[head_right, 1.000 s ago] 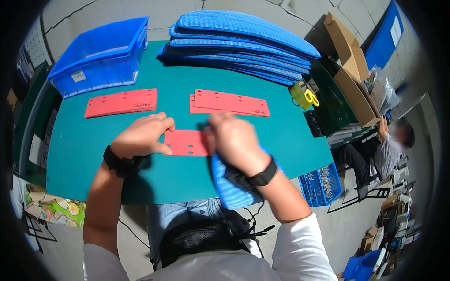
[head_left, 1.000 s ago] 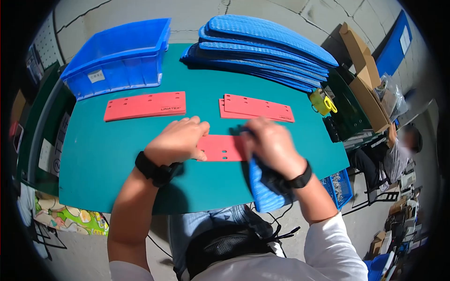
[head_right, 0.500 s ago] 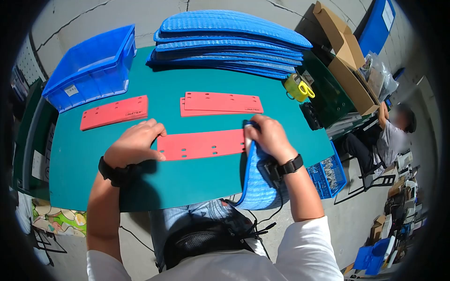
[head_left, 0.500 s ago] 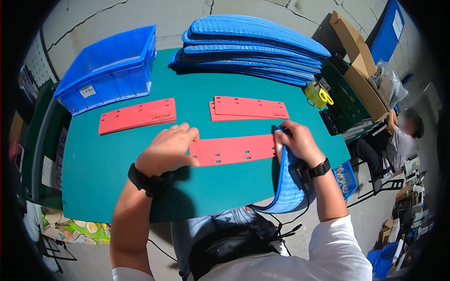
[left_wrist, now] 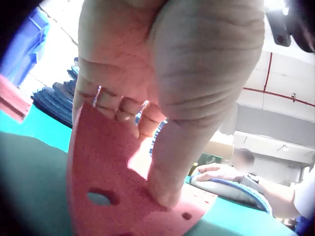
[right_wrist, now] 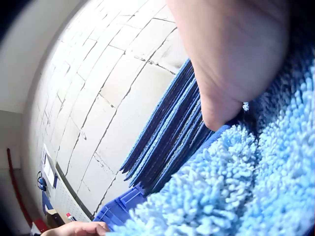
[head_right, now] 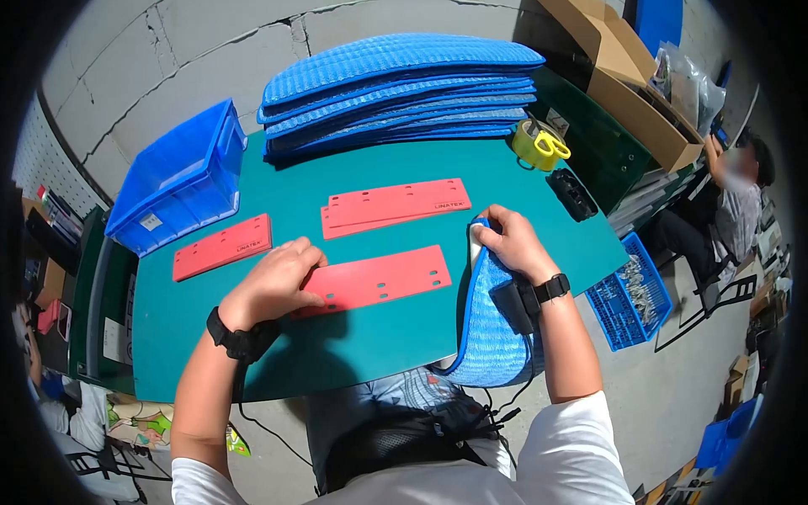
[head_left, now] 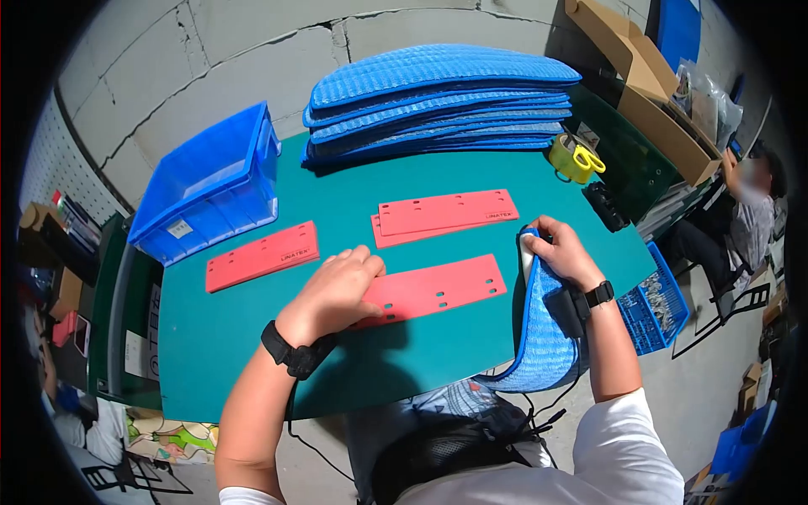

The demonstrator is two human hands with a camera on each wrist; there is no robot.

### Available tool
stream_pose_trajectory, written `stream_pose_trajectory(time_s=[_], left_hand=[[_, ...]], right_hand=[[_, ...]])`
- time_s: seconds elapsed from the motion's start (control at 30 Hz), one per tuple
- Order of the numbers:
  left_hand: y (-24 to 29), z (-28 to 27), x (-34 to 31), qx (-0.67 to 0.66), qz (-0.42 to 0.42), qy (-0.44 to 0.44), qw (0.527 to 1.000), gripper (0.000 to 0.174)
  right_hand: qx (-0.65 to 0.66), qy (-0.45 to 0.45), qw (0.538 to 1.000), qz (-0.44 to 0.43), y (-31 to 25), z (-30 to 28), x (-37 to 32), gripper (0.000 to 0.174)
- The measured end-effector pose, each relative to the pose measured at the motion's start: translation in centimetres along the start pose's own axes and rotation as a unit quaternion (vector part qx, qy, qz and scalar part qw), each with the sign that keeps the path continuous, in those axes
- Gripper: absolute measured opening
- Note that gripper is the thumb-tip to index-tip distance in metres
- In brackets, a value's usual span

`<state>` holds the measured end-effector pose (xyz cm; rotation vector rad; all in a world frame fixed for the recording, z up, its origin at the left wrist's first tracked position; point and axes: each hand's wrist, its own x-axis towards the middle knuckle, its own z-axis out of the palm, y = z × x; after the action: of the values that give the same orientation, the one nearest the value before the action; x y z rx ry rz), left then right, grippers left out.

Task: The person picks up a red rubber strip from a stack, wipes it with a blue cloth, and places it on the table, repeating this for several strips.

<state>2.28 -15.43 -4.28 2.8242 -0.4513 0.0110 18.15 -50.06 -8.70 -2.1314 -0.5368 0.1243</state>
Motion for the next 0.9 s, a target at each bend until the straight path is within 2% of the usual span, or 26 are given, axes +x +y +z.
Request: stream_pose_trajectory(time_s=[0.1,0.17,0.2,0.27,0.3,0.33,0.4,0.43,0.57,0.63,0.77,0.83,0.9], left_hand=[[1.5,-1.4,0.0,-0.061,-0.028,0.002,0.998,0.034],[2.3,-1.6,-0.4,-0.063,0.010,0.074,0.995,0.031],[2.6,-1.7,-0.7,-0.061,0.010,0.068,0.996,0.031],[2.9,-1.8,-1.5,-0.037,0.063,0.085,0.994,0.030],[2.9,-1.7,-1.9,-0.020,0.052,0.035,0.998,0.032],[3.2,-1.8,-2.2,-0.019,0.050,0.032,0.998,0.032],[4.1,-1.8,-2.5,-0.096,0.033,-0.052,0.993,0.039],[4.0,-1.4,-2.3,-0.097,0.035,-0.071,0.992,0.050],[4.2,1.2,-1.6,-0.025,0.062,-0.028,0.997,0.052],[4.1,0.7,-1.4,-0.004,0.058,-0.085,0.995,0.055],[3.9,-0.9,-2.0,-0.001,0.039,-0.073,0.997,0.057],[2.0,-2.6,-3.0,-0.025,0.053,-0.002,0.998,0.059],[0.5,-5.4,-4.0,0.023,0.035,0.078,0.996,0.058]], right_hand=[[0.016,-0.003,1.000,-0.013,0.5,0.1,-0.1,0.024],[0.003,0.000,1.000,-0.015,0.7,0.1,0.0,0.024],[0.008,0.000,1.000,-0.012,0.6,0.0,-0.1,0.024],[0.006,-0.004,1.000,-0.012,0.2,-0.1,-0.2,0.025],[0.010,-0.009,1.000,-0.019,0.3,-0.1,-0.1,0.025],[0.013,-0.010,1.000,-0.018,0.3,-0.1,-0.2,0.025],[0.030,-0.012,0.999,-0.015,0.1,-0.1,-0.2,0.024],[0.016,-0.015,1.000,-0.014,0.3,-0.1,-0.1,0.023],[0.004,-0.007,1.000,-0.029,-0.2,-0.1,-0.3,0.023],[0.007,-0.010,0.999,-0.039,-0.1,0.0,-0.2,0.023],[0.018,-0.009,0.999,-0.033,-0.1,0.0,-0.2,0.022],[0.009,-0.008,1.000,-0.020,-0.2,0.0,-0.3,0.021],[0.021,-0.012,1.000,-0.017,-0.1,0.0,-0.3,0.021]])
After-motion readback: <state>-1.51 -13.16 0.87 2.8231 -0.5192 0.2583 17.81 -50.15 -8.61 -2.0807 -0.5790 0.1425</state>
